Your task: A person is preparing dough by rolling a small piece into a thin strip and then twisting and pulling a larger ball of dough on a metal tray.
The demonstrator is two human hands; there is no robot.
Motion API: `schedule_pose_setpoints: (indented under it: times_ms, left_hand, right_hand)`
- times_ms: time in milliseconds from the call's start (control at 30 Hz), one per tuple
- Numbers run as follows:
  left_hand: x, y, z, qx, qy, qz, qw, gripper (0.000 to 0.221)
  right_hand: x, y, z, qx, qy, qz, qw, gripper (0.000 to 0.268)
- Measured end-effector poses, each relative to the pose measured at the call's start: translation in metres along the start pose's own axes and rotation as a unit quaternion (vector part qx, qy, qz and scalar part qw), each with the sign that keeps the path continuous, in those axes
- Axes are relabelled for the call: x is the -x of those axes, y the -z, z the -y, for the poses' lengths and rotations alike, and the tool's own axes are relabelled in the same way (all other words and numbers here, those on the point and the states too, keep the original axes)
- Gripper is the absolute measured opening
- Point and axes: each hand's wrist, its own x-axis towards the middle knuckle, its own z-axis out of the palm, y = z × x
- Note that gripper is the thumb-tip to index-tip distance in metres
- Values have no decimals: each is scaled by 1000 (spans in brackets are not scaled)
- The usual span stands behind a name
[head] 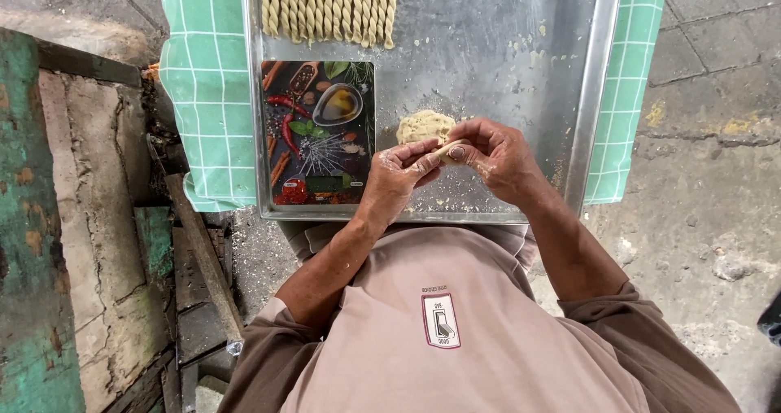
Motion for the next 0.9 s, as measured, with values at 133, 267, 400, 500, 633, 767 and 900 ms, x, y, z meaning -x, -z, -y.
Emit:
schedule_pose_setpoints:
  times_ms: [133,267,400,500,633,767,900]
  left_hand:
    - [-3,1,-1,1,-3,-24,1000,36]
    - [-6,2,-2,11,8,-44,999,35]
    - [-5,4,5,16,9,-39,999,35]
    - [-4,9,9,-11,-14,-25,1000,32]
    - [1,7,0,-69,-37,-14,997,28]
    - [8,-3,-8,-77,-53,-11,996,21]
    - [6,7,-4,-43,-43,-17,998,22]
  right_hand:
    - [9,5,7,33,44,20,998,34]
    - [14,7,-11,275,184,40,943,31]
    - [10,17,-61,384,282,-22,879,11]
    - [11,16,-46,412,334,-30,847,12]
    - [17,4,-34,270,268,-17,924,8]
    - [13,-9,-25,-107,-88,-68,988,22]
    - [11,-13,-18,-163,-125,-75,976,18]
